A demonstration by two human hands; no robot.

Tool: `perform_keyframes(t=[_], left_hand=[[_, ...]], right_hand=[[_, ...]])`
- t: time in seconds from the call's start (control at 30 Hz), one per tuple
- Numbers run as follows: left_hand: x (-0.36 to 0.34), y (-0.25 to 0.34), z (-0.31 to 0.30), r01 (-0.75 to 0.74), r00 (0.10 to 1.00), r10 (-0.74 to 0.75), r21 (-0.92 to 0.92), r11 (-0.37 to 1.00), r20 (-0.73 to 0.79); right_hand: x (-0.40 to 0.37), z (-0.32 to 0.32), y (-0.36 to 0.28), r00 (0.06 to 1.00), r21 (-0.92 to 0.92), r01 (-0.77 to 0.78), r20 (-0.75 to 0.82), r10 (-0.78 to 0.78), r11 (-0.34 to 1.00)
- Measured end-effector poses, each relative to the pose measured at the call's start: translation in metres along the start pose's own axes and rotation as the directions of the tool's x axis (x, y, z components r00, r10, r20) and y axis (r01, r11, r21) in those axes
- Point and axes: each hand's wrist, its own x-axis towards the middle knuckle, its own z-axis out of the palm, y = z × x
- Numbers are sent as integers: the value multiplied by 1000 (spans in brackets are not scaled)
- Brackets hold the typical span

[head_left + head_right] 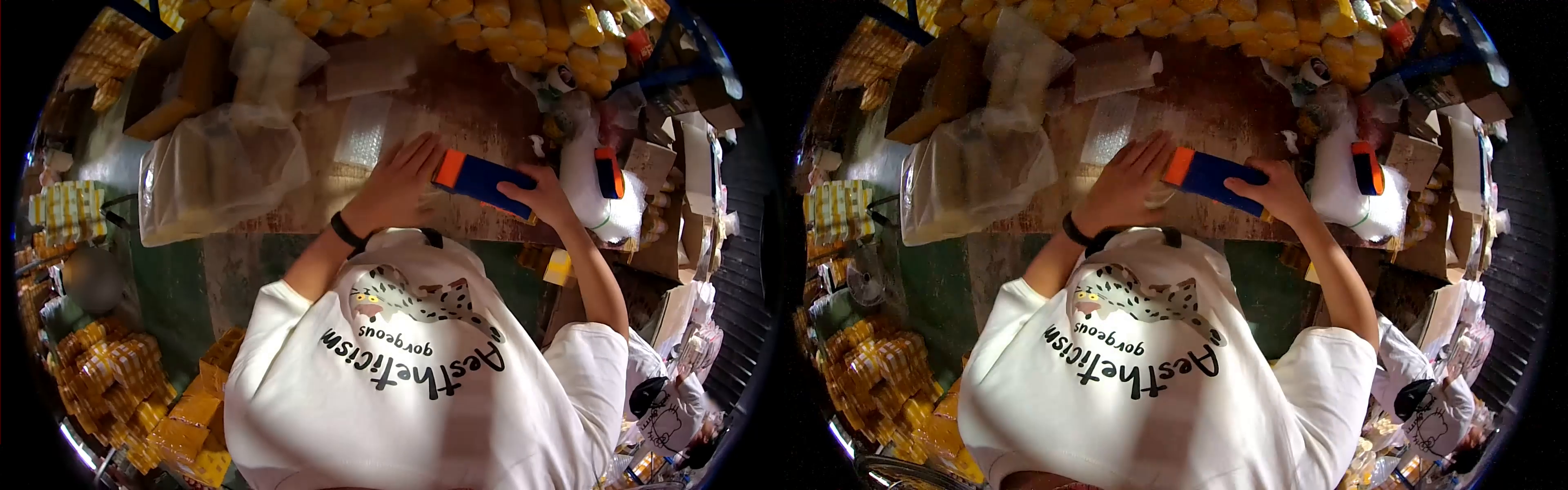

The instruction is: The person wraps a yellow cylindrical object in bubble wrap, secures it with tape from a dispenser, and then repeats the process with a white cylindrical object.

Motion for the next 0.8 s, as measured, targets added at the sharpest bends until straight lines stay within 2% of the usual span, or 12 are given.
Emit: perform_keyframes(t=[0.07, 0.17, 0.27, 0.37, 0.47, 0.5, 0.6, 0.7, 0.77, 0.8], left_hand=[[9, -10, 6, -72, 997, 73, 185, 980, 0], [21, -20, -1, 88, 981, -64, -125, 988, 183], [11, -31, -2, 44, 993, -22, -193, 980, 116], [4, -37, -3, 0, 999, 8, -181, 983, 45], [14, -36, -4, 80, 985, -36, -261, 962, 169], [12, -38, -7, 73, 987, -30, -280, 957, 155], [-2, -53, -12, 58, 990, -12, -335, 941, 138], [-18, -67, -14, 98, 983, -30, -375, 922, 182], [-29, -63, -28, 169, 972, -88, -384, 908, 219], [-38, -59, -34, 278, 947, -185, -385, 880, 261]], right_hand=[[-2, 8, -1, 1000, 59, 11, -13, -11, 998], [-4, 16, -1, 993, 39, 97, -67, -94, 995], [-11, 23, 22, 974, 66, 196, -131, -186, 978], [-12, 36, 53, 957, 120, 267, -147, -249, 956], [-6, 47, 94, 959, 194, 274, -132, -251, 942], [-5, 52, 104, 960, 220, 271, -133, -247, 937], [-3, 66, 128, 905, 129, 393, -229, -358, 911], [5, 87, 127, 996, 167, 73, -61, -63, 983], [23, 102, 108, 997, 209, -25, 76, 9, 978], [30, 105, 97, 988, 224, -76, 148, 43, 972]])
